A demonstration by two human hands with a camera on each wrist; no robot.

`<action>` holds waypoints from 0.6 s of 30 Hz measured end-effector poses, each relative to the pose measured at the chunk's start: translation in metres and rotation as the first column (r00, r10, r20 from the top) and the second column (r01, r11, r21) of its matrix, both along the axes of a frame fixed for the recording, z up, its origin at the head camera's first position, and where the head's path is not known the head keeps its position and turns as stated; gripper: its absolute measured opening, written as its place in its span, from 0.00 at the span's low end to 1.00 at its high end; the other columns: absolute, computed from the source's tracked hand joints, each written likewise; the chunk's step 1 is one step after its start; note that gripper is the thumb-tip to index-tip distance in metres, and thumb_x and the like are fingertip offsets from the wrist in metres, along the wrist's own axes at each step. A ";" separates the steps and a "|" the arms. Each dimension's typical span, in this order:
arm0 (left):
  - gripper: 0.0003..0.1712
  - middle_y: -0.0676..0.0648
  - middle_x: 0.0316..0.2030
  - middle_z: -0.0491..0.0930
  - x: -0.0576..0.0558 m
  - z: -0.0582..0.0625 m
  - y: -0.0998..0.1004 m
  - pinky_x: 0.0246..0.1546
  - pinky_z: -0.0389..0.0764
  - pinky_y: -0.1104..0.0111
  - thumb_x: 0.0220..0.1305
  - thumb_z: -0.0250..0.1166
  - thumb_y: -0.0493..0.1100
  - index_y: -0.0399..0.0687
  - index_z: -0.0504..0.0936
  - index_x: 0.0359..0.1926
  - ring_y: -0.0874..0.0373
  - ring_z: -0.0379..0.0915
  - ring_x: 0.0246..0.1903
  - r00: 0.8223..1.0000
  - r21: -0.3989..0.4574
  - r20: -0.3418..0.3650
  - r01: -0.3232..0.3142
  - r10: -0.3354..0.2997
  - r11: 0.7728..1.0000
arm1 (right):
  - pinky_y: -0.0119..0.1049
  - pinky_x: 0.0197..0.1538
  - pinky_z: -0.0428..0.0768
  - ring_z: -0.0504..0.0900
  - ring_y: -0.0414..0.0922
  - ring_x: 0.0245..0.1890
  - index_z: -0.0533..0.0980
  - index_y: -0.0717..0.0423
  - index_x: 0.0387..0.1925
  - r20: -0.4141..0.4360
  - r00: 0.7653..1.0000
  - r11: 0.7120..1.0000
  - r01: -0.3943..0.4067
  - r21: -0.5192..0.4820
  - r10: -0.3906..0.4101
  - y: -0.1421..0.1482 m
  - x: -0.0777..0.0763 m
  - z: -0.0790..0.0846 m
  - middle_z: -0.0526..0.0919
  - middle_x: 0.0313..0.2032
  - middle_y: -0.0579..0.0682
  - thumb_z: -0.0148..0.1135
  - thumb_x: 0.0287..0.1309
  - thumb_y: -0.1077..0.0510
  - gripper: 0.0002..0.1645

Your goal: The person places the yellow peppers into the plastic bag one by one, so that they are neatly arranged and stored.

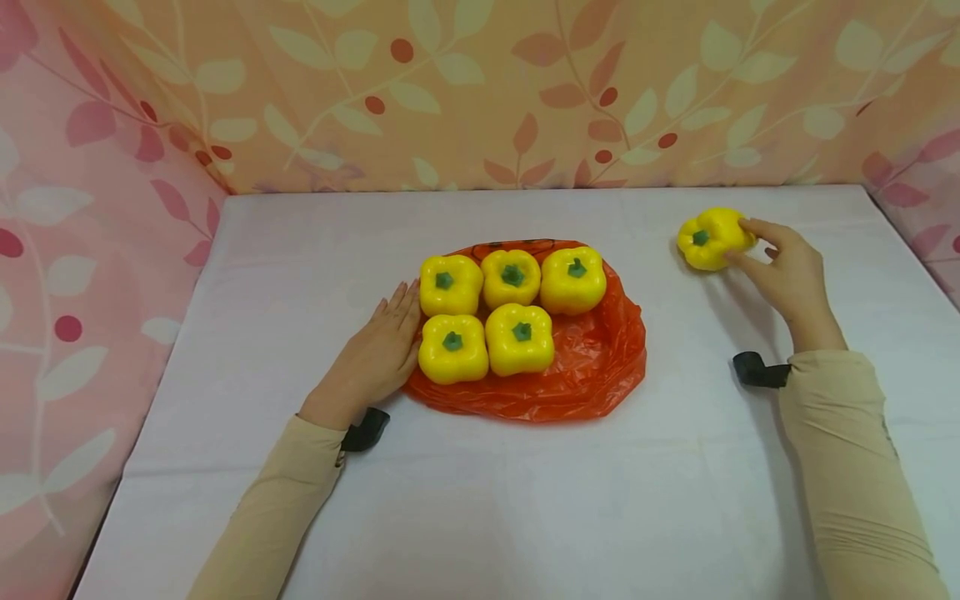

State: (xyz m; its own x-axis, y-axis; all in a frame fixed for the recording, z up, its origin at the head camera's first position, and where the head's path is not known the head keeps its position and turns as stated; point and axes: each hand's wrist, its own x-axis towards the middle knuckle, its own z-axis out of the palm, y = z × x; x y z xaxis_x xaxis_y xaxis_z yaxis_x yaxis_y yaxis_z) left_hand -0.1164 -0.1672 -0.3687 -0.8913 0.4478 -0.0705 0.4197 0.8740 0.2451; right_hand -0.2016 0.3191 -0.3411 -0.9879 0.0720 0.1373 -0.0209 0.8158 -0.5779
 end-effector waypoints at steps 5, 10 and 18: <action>0.38 0.39 0.73 0.38 -0.001 -0.001 0.000 0.69 0.41 0.54 0.72 0.45 0.47 0.32 0.40 0.72 0.47 0.30 0.72 1.000 -0.002 0.002 0.001 -0.001 1.000 | 0.53 0.65 0.61 0.61 0.59 0.65 0.65 0.66 0.64 -0.019 0.999 0.999 0.035 -0.015 -0.035 -0.006 -0.002 -0.001 0.65 0.65 0.61 0.62 0.60 0.52 0.36; 0.38 0.39 0.73 0.37 -0.001 -0.001 0.000 0.69 0.41 0.55 0.72 0.45 0.48 0.33 0.39 0.72 0.48 0.29 0.72 1.000 -0.005 0.006 -0.003 0.003 1.000 | 0.48 0.66 0.61 0.66 0.60 0.62 0.65 0.66 0.64 -0.047 0.998 0.998 0.048 -0.033 -0.050 -0.009 -0.003 -0.003 0.69 0.62 0.64 0.62 0.60 0.54 0.35; 0.38 0.39 0.73 0.37 -0.001 0.000 0.000 0.69 0.40 0.55 0.72 0.45 0.48 0.33 0.40 0.72 0.49 0.29 0.72 1.000 -0.003 0.005 -0.002 0.002 1.000 | 0.46 0.65 0.63 0.66 0.56 0.63 0.66 0.55 0.65 -0.062 0.997 0.999 0.051 -0.007 -0.052 -0.007 -0.002 -0.003 0.68 0.62 0.57 0.61 0.60 0.51 0.33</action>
